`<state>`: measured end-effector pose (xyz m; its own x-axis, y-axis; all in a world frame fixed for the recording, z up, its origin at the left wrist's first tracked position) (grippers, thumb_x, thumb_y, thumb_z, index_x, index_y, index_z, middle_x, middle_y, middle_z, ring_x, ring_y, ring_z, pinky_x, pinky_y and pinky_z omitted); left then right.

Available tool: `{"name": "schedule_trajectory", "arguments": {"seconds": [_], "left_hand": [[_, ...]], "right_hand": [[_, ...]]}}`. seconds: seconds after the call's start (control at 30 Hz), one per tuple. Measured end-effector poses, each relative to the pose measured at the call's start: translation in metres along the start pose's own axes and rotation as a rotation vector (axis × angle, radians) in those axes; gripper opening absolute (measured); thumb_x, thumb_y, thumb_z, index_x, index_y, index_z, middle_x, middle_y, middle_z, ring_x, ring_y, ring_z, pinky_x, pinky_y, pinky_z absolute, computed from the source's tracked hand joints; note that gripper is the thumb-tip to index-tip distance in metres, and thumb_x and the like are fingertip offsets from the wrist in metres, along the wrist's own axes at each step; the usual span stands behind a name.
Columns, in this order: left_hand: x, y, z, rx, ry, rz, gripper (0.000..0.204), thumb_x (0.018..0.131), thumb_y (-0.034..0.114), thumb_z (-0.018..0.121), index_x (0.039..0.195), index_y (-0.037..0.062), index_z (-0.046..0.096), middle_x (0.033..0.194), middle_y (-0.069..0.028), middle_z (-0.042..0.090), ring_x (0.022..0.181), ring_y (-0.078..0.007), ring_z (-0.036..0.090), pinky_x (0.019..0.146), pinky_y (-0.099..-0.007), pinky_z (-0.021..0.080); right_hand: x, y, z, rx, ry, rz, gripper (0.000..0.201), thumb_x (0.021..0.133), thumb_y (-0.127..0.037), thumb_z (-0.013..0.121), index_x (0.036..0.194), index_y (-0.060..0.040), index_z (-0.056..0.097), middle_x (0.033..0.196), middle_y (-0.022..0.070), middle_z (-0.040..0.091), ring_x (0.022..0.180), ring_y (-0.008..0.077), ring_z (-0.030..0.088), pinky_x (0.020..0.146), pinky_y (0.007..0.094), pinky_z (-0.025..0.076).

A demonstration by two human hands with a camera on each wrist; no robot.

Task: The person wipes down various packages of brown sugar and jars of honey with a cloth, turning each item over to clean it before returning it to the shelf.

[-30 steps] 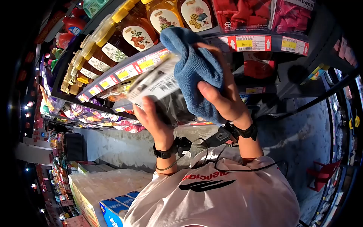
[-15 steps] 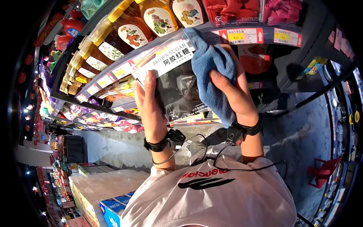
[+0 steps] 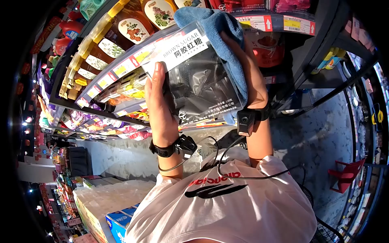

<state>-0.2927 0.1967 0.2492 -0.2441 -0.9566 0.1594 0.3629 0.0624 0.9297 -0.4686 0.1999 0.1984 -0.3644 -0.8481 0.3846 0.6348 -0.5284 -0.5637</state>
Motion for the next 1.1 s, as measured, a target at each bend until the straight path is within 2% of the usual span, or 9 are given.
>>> {"name": "schedule_trajectory", "arguments": {"seconds": [0.17,0.2,0.23,0.33,0.4,0.77,0.83,1.03,1.1], "left_hand": [[0.002,-0.003,-0.001,-0.025,0.033,0.016,0.043,0.099,0.024,0.056,0.133,-0.0026,0.050,0.140,-0.0118,0.052,0.133,-0.0185,0.045,0.113,-0.0326,0.031],[0.004,-0.004,-0.001,-0.083,-0.044,0.118,0.034,0.100,0.027,0.058,0.119,-0.0011,0.057,0.114,-0.0027,0.061,0.101,-0.0070,0.054,0.092,-0.0246,0.041],[0.004,-0.003,0.000,-0.085,-0.042,0.120,0.034,0.100,0.027,0.058,0.119,-0.0011,0.057,0.114,-0.0027,0.061,0.101,-0.0070,0.054,0.092,-0.0246,0.041],[0.005,0.003,0.001,-0.079,-0.105,0.171,0.034,0.100,0.027,0.057,0.119,-0.0013,0.057,0.113,-0.0026,0.061,0.102,-0.0071,0.054,0.093,-0.0251,0.041],[0.003,0.006,0.002,-0.014,0.023,0.077,0.044,0.099,0.025,0.057,0.133,-0.0004,0.052,0.137,-0.0091,0.054,0.130,-0.0163,0.047,0.110,-0.0316,0.033],[0.013,0.008,-0.008,-0.042,0.076,0.369,0.053,0.100,0.036,0.050,0.142,0.0035,0.046,0.139,-0.0073,0.051,0.121,-0.0167,0.053,0.100,-0.0317,0.043],[0.022,0.008,-0.003,-0.189,-0.127,0.427,0.058,0.100,0.036,0.048,0.144,-0.0020,0.040,0.132,-0.0142,0.054,0.123,-0.0176,0.049,0.105,-0.0336,0.037],[0.038,0.003,0.001,0.162,0.036,0.502,0.056,0.103,0.031,0.041,0.146,-0.0047,0.036,0.144,-0.0169,0.046,0.132,-0.0221,0.043,0.113,-0.0357,0.026],[0.043,0.003,0.003,0.244,0.060,0.759,0.049,0.103,0.024,0.039,0.145,-0.0026,0.037,0.150,-0.0166,0.038,0.140,-0.0254,0.032,0.116,-0.0393,0.018]], "right_hand": [[-0.019,-0.008,0.002,-0.118,0.010,-0.047,0.040,0.097,-0.016,0.059,0.136,-0.0065,0.055,0.131,0.0070,0.057,0.116,0.0142,0.058,0.096,0.0259,0.046],[-0.020,-0.009,0.007,-0.112,0.077,-0.022,0.040,0.097,-0.016,0.059,0.135,-0.0063,0.055,0.131,0.0070,0.057,0.116,0.0143,0.058,0.096,0.0259,0.046],[-0.022,-0.010,0.010,-0.105,0.144,0.002,0.040,0.096,-0.016,0.060,0.135,-0.0060,0.055,0.131,0.0071,0.057,0.115,0.0145,0.058,0.097,0.0259,0.046],[-0.029,-0.011,0.011,-0.051,0.154,0.002,0.042,0.095,-0.016,0.062,0.135,-0.0059,0.054,0.129,0.0072,0.058,0.113,0.0145,0.059,0.095,0.0261,0.047],[-0.029,-0.010,0.009,0.002,0.148,0.019,0.044,0.095,-0.016,0.062,0.137,-0.0058,0.052,0.128,0.0071,0.059,0.112,0.0143,0.060,0.094,0.0264,0.048],[-0.031,-0.002,-0.034,0.035,-0.117,0.135,0.068,0.087,-0.032,0.073,0.141,-0.0041,0.043,0.119,0.0086,0.064,0.108,0.0168,0.062,0.095,0.0307,0.050],[-0.032,0.006,-0.037,0.063,-0.123,0.173,0.067,0.087,-0.032,0.072,0.141,-0.0041,0.044,0.119,0.0084,0.064,0.107,0.0167,0.062,0.095,0.0307,0.049],[-0.047,0.021,-0.048,0.285,-0.281,0.313,0.063,0.088,-0.033,0.070,0.139,-0.0040,0.046,0.121,0.0077,0.063,0.107,0.0161,0.062,0.096,0.0307,0.048],[-0.054,0.022,-0.054,0.361,-0.368,0.384,0.062,0.089,-0.034,0.069,0.139,-0.0039,0.047,0.121,0.0075,0.062,0.107,0.0160,0.061,0.096,0.0307,0.048]]}}
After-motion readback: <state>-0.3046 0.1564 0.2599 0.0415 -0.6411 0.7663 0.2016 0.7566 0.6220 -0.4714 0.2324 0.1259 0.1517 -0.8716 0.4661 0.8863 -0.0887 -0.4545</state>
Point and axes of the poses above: each hand's wrist, its own x-axis towards the middle knuckle, its own z-axis out of the palm, y = z × x, the point moved 1 cm from there along x, towards the middle knuckle
